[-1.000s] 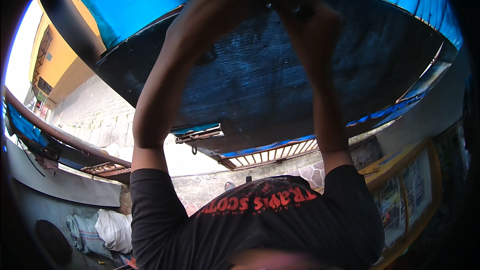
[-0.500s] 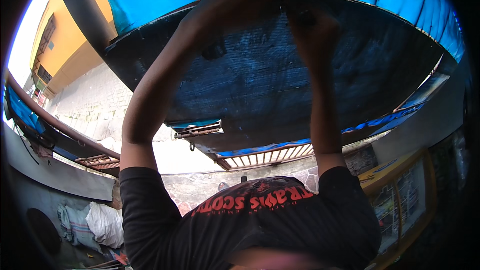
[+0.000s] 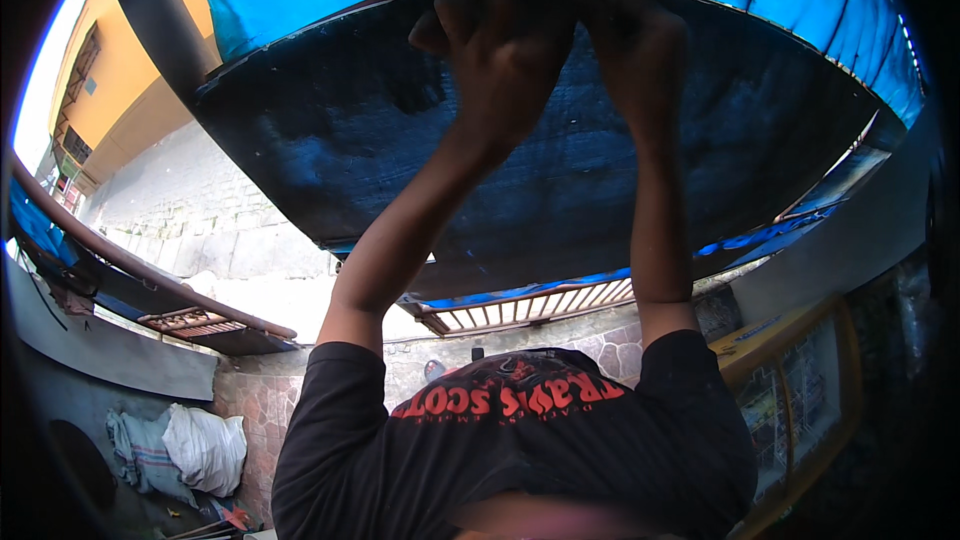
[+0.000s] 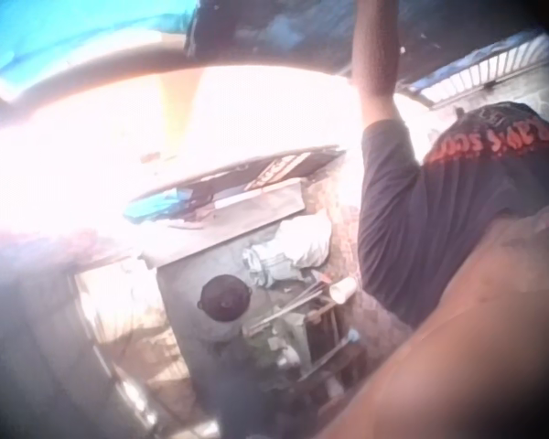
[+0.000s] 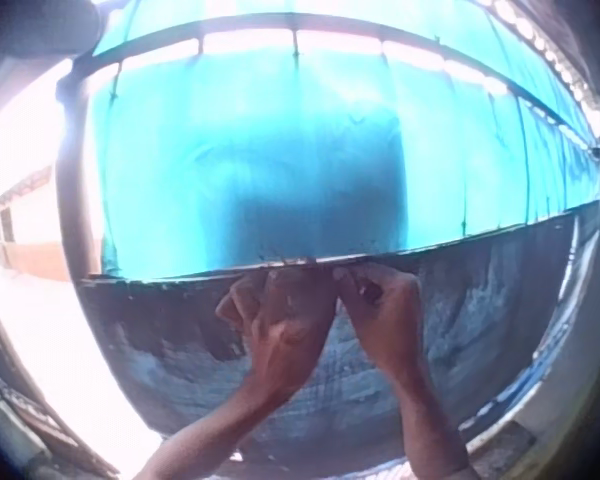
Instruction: The person uses a small tool to scrape and adjust the edge of a large, curved, dark metal structure. They repeatedly scrape along the seam where the metal meets a blue surface, occasionally pausing to inspect the area.
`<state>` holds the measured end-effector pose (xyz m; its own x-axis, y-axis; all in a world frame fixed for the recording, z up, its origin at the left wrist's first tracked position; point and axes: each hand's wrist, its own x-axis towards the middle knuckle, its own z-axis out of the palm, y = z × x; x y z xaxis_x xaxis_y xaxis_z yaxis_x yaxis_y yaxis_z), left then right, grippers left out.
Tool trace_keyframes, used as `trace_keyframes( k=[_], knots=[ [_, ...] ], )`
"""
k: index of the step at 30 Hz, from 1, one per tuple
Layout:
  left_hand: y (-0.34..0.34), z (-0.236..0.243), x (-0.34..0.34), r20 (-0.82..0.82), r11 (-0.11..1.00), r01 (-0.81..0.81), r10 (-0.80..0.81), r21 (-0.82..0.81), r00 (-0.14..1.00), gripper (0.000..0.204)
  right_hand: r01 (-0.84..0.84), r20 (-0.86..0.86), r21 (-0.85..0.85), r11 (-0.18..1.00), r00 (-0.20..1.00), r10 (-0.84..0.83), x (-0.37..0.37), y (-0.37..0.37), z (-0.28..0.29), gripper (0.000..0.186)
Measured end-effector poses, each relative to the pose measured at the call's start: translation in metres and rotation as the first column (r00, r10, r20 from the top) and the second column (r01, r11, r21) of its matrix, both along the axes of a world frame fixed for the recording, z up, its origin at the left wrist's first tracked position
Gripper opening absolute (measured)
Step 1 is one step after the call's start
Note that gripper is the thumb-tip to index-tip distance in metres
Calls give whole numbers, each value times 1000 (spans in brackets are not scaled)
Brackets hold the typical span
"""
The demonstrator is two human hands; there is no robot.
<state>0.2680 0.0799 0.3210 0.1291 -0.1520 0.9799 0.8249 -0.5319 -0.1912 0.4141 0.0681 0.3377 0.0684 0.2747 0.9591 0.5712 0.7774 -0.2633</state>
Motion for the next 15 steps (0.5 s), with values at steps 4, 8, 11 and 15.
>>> trace_keyframes(
  k=[4, 8, 11, 15],
  knots=[
    [-9, 9, -36, -238, 994, 22, -47, -105, 970, 27, -35, -7, -25, 999, 999, 35, 3, -4, -9, 26],
    [1, 27, -80, -184, 967, 67, -114, -246, 976, 19, 25, 52, 79, 997, 998, -30, -4, 2, -10, 22],
    [-38, 57, -42, -222, 969, 52, -107, -243, 969, 21, -4, 53, 72, 997, 999, 1, -5, 0, -7, 17],
    [-34, 62, -36, -239, 979, 12, -61, -202, 969, 23, 48, 259, 219, 975, 960, -106, 13, -8, 16, 12]
  ],
)
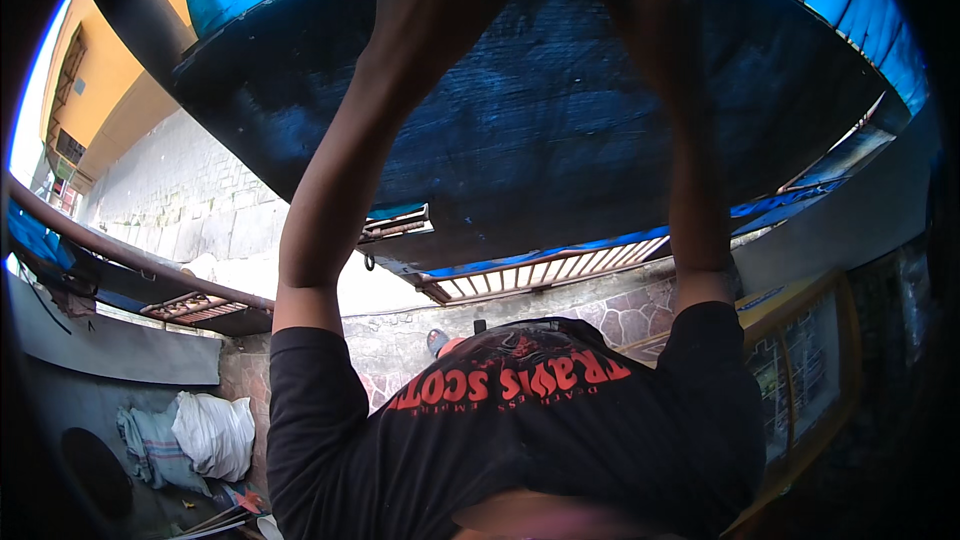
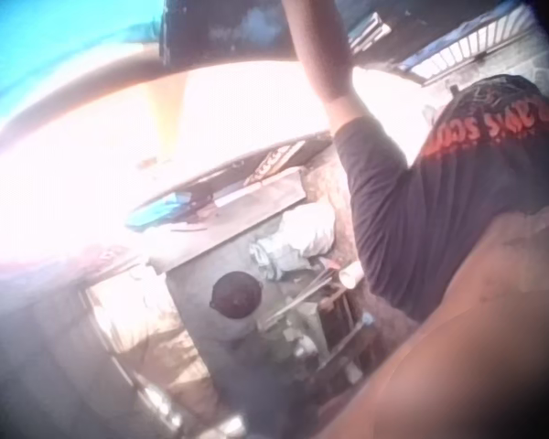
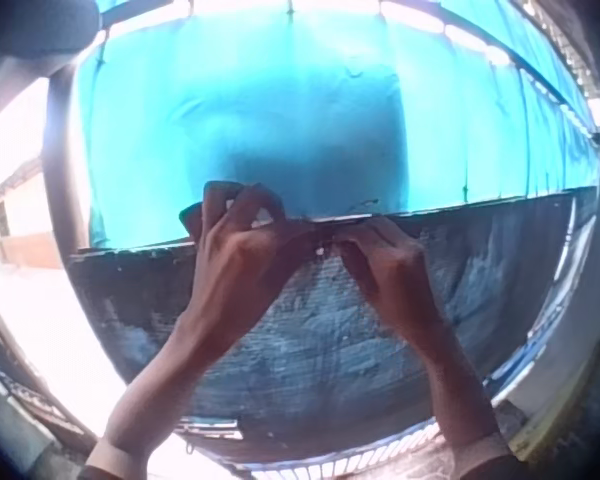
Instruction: The person uses a small tool to scrape and adjust the edge of a large, curved, dark metal structure. They repeatedly scrape along the seam where the metal meets a blue surface, occasionally pausing to inspect the area.
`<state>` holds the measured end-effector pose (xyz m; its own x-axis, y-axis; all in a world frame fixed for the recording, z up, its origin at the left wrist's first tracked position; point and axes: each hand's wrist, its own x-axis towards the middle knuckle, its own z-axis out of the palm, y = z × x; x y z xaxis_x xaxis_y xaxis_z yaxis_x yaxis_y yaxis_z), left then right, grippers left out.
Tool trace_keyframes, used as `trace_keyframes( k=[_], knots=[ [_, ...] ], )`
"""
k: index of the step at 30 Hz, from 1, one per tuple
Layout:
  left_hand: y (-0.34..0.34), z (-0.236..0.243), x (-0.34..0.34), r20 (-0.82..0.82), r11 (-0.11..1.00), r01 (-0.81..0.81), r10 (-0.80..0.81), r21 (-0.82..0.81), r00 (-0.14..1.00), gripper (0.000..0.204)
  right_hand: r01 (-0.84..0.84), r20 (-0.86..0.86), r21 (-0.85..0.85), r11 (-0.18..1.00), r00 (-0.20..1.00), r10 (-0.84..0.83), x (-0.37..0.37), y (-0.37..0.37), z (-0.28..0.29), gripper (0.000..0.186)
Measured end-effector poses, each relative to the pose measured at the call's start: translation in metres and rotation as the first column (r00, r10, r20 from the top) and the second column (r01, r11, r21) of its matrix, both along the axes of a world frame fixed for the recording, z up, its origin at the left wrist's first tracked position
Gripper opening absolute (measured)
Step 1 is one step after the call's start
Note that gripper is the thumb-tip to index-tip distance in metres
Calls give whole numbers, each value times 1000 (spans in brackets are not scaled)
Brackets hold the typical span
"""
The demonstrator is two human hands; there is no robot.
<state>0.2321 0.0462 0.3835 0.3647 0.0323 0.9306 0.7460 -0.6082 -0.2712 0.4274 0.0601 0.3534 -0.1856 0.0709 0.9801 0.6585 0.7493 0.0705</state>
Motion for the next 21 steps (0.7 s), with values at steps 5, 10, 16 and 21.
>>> trace_keyframes(
  k=[5, 10, 16, 21],
  knots=[
    [3, 0, 10, 19, 999, -18, 17, 37, 1000, 19, 136, -36, 56, 989, 990, -134, 30, 16, 12, 14],
    [3, 6, 21, -13, 999, 39, -39, 1, 999, 18, 50, -100, -56, 997, 993, -55, 60, 25, -8, 21],
    [-1, -5, 15, 32, 1000, 3, -2, -22, 999, 20, -83, -33, -11, 996, 996, 83, 1, -16, 9, 14],
    [21, -30, 4, 55, 991, 42, -49, 128, 997, 19, -49, 35, -6, 999, 998, 49, 3, -5, 12, 18]
  ],
)
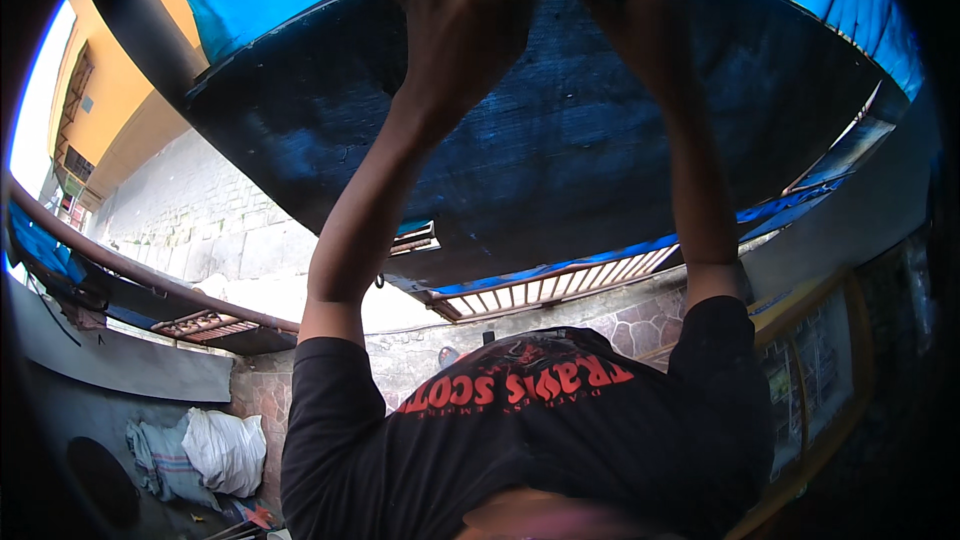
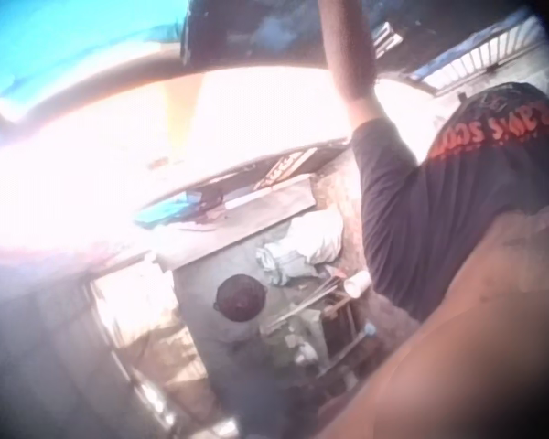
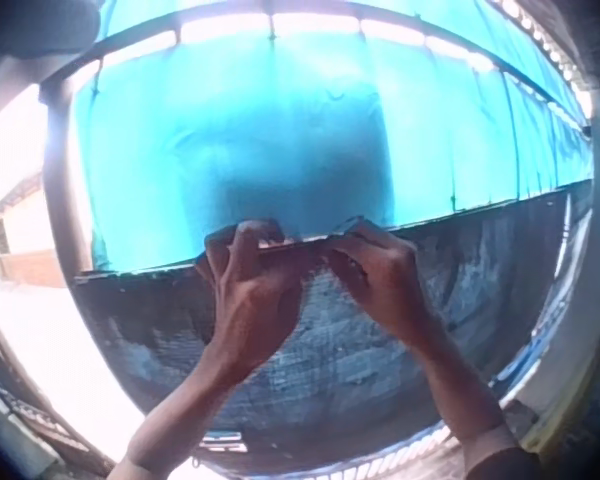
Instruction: The person uses a small tool to scrape and adjust the edge of a large, curved, dark metal structure. They repeatedly scrape along the seam where the metal meets a blue surface, occasionally pausing to inspect the area.
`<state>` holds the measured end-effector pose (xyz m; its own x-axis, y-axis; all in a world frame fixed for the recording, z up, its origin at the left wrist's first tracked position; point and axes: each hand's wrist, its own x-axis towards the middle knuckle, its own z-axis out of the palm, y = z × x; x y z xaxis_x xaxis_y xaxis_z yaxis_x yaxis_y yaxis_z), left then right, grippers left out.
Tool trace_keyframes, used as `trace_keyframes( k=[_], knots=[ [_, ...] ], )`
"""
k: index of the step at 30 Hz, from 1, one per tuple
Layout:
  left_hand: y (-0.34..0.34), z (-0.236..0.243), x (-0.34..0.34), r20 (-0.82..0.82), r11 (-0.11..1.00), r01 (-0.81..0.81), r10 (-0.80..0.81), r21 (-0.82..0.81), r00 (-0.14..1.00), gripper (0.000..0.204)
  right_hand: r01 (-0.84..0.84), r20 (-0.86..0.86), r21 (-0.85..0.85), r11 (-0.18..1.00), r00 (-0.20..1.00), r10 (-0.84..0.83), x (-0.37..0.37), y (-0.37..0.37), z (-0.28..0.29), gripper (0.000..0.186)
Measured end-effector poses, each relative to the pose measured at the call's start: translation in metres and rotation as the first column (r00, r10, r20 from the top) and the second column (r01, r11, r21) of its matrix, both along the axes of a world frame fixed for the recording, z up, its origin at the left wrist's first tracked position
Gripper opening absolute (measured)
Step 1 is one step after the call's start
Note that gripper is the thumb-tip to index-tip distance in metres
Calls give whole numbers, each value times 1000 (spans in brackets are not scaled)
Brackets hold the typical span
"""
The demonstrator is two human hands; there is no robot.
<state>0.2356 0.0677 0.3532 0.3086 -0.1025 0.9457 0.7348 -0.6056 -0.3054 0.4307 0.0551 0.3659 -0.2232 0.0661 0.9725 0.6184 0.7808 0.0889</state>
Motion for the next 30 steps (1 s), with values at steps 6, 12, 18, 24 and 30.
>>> trace_keyframes(
  k=[6, 12, 18, 24, 30],
  knots=[
    [8, -31, 6, -6, 992, -128, 129, 19, 992, 33, -40, 170, -56, 998, 984, 49, -1, -8, 26, 13],
    [-14, -53, 21, 41, 972, -162, 171, -170, 984, 53, 260, 447, -143, 955, 878, -172, -1, -38, 55, 7],
    [-7, -67, 34, 24, 949, -203, 215, -242, 976, 56, 460, 433, -37, 887, 807, -401, -15, -39, 41, 4],
    [-20, -80, 37, -46, 937, -187, 181, -296, 982, 47, 375, 122, 105, 921, 914, -386, -21, -22, -16, 9],
    [-44, -27, -16, -2, 981, 81, -82, -175, 997, 31, 125, -154, -96, 988, 978, -139, -10, -18, -26, 14]
  ],
)
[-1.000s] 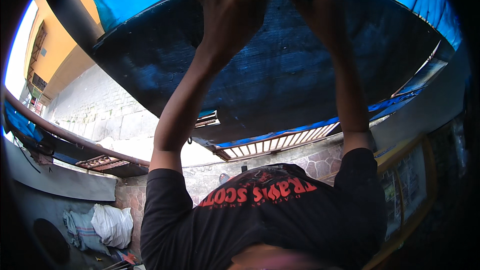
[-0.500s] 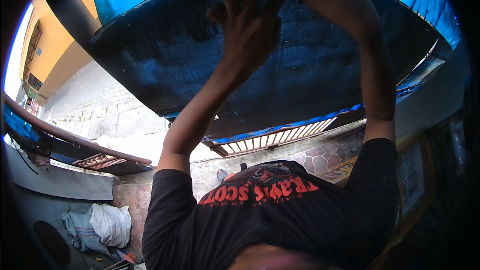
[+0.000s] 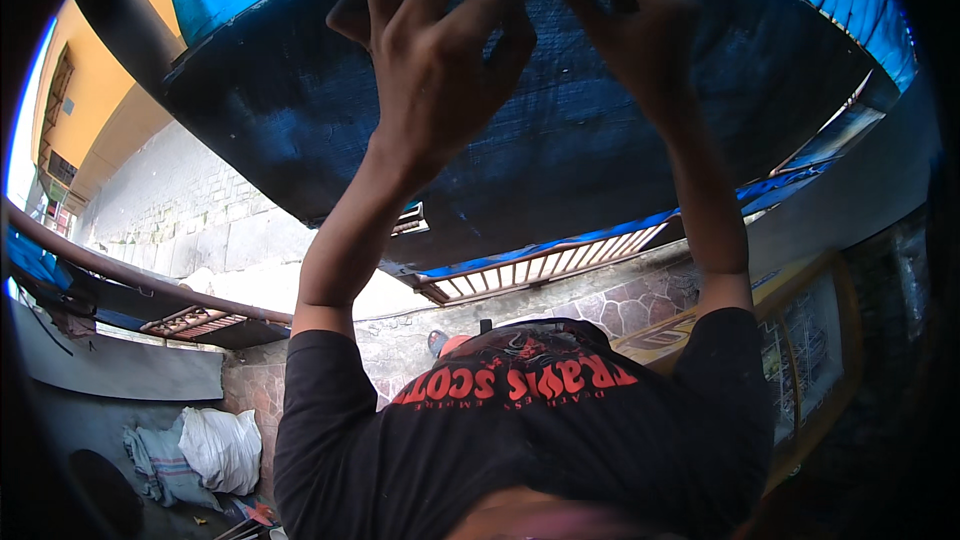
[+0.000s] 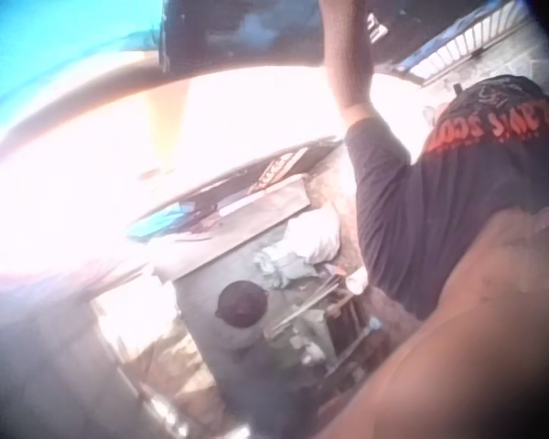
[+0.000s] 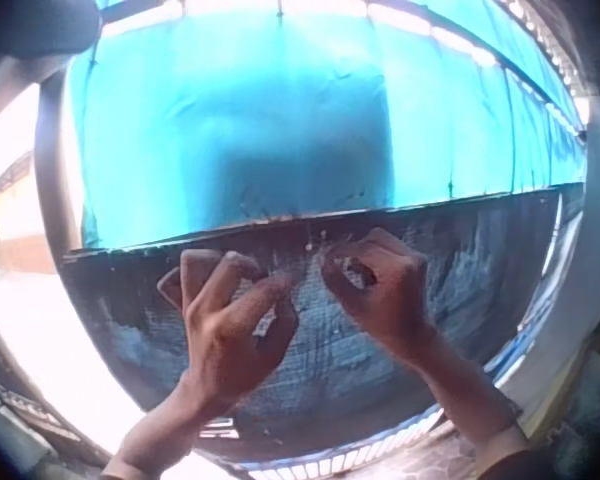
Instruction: The person uses a small tool to scrape and adjust the edge of a large, curved, dark metal structure. They repeatedly scrape along the seam where the metal meets a blue surface, occasionally pausing to inspect the area.
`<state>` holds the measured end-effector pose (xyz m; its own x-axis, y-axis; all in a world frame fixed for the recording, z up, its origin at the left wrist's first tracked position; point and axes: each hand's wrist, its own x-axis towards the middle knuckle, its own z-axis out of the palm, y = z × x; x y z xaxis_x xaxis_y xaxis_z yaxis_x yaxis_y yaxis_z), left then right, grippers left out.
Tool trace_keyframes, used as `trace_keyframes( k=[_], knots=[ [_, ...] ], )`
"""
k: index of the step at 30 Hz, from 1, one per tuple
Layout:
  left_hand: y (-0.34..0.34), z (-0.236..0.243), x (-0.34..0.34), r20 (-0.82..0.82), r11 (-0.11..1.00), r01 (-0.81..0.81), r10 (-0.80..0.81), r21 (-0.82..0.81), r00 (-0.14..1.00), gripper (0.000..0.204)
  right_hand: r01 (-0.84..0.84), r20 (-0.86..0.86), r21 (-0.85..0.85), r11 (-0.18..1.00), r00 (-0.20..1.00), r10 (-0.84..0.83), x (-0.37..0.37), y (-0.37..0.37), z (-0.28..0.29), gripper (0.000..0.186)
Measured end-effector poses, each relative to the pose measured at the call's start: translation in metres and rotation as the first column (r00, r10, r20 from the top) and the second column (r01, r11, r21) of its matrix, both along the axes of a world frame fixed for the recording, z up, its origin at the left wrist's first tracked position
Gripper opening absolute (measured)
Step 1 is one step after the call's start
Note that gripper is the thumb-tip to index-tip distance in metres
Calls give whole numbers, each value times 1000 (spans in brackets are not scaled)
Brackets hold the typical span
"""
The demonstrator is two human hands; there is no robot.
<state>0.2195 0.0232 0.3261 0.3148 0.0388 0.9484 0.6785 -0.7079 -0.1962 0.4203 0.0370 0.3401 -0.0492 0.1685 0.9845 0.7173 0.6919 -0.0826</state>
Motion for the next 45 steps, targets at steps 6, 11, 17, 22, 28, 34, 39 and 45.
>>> trace_keyframes(
  k=[6, 11, 17, 22, 28, 34, 39, 45],
  knots=[
    [27, 102, 27, -433, 991, -51, 101, 125, 896, 18, 122, -145, -185, 975, 978, -150, -12, 28, -19, 25],
    [32, 141, 43, -839, 995, -51, 102, 89, 534, 13, 115, -260, 31, 993, 960, -103, -32, 39, -27, 24],
    [23, 155, 36, -891, 977, -35, 207, 211, 405, 12, 108, -236, 92, 990, 968, -83, -37, 35, -30, 15],
    [27, 147, 28, -845, 985, 6, 147, 174, 515, 16, 186, -213, 49, 981, 962, -172, -23, 43, -37, 12],
    [24, 84, 14, -414, 962, -86, 190, 258, 890, 15, 165, 115, 437, 884, 965, -237, 13, 70, -14, 22],
    [57, 9, 15, 90, 947, -136, 115, 292, 989, 27, 69, 145, -83, 994, 988, -57, -14, -1, 37, 6],
    [40, -36, 52, 294, 968, -249, 234, 14, 927, 26, 337, 297, -23, 941, 901, -316, -24, -2, 25, 11],
    [19, -53, 10, 257, 991, -131, 130, -14, 957, 25, 290, 206, 206, 934, 921, -332, -23, 19, -8, 23]
  ],
)
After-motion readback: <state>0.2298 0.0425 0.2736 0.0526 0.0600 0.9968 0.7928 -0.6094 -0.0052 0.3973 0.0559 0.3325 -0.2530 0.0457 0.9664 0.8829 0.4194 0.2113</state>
